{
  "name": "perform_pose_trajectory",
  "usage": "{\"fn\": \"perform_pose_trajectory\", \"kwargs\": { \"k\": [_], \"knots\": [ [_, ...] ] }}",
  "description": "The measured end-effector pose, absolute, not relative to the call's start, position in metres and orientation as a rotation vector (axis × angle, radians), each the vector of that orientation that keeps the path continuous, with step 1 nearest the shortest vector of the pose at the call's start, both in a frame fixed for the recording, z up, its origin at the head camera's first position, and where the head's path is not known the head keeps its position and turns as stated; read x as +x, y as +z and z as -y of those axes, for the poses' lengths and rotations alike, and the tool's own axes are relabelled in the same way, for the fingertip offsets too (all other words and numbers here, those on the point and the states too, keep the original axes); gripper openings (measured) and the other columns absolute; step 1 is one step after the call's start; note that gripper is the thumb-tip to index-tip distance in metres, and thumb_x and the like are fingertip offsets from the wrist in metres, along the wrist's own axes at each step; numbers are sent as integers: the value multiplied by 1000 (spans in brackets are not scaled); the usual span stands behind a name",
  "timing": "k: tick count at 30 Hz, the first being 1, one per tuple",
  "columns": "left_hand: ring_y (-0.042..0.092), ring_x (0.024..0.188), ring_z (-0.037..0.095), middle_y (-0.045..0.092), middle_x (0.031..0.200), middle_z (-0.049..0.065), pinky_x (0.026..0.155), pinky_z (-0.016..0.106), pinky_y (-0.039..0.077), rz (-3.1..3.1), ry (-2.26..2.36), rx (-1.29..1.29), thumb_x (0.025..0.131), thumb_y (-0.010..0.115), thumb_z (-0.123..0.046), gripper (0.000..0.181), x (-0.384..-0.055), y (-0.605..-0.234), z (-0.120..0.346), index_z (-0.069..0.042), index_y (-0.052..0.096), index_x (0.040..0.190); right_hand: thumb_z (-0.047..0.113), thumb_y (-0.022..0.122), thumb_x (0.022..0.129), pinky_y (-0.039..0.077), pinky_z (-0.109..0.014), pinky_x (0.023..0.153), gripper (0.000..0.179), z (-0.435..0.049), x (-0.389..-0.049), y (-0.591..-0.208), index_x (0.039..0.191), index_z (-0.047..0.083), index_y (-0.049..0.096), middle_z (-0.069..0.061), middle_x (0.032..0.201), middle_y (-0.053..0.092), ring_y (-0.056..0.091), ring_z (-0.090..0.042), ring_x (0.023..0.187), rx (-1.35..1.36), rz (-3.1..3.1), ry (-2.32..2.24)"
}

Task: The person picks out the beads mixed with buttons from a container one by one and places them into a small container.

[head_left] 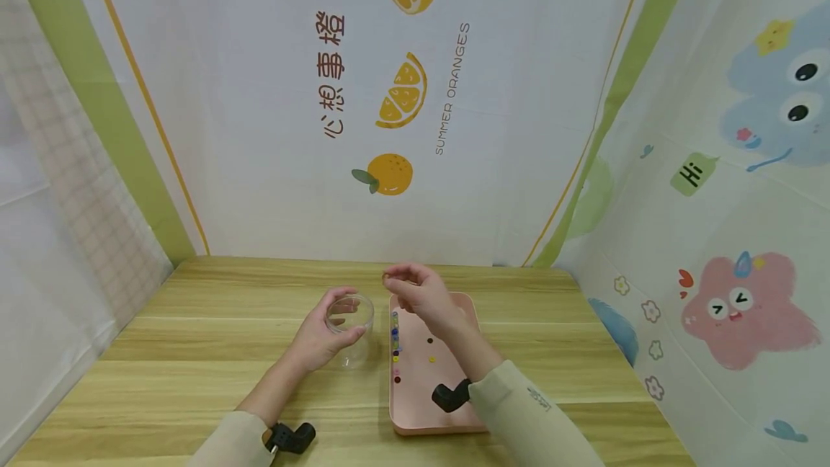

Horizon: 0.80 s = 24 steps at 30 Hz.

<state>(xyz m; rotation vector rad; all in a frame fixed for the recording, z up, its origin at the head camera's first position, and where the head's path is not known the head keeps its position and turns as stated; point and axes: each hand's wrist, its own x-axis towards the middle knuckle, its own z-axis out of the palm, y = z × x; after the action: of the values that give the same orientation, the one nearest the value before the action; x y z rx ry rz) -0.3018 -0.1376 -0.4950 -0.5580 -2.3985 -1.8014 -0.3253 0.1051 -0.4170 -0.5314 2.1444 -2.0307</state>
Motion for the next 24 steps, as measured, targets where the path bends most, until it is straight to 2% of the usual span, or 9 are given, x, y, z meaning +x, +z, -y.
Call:
{"fn": "perform_pose_trajectory", "kwargs": {
  "k": [7, 13, 19, 24],
  "knots": [
    [61, 137, 40, 66, 144, 21, 113, 67, 49, 2407, -1779, -567, 96, 84, -18, 67, -302, -495, 139, -15, 50, 154, 16, 70, 107, 42, -24, 62, 35, -94, -324, -414, 136, -4, 66, 6, 103, 69, 48, -10, 66, -613, -2130, -2014],
    [61, 137, 39, 66, 145, 23, 113, 63, 51, 2419, -1769, -563, 96, 84, -19, 68, -302, -495, 139, -15, 50, 155, 18, 72, 105, 44, -25, 63, 35, -85, -323, -412, 134, -2, 69, 5, 102, 67, 48, -12, 67, -625, -2143, -1987],
    [61, 138, 42, 64, 147, 28, 113, 65, 50, 2412, -1785, -564, 96, 84, -19, 67, -302, -494, 139, -13, 50, 154, 16, 73, 104, 44, -25, 63, 31, -74, -323, -412, 131, 1, 71, 6, 103, 68, 48, -11, 66, -642, -2147, -1969],
    [60, 138, 41, 63, 147, 28, 114, 65, 49, 2413, -1801, -564, 96, 84, -17, 67, -301, -493, 139, -15, 50, 154, 15, 73, 103, 48, -26, 66, 30, -68, -322, -413, 129, 0, 71, 7, 104, 69, 50, -11, 66, -662, -2168, -1942]
  ]
}}
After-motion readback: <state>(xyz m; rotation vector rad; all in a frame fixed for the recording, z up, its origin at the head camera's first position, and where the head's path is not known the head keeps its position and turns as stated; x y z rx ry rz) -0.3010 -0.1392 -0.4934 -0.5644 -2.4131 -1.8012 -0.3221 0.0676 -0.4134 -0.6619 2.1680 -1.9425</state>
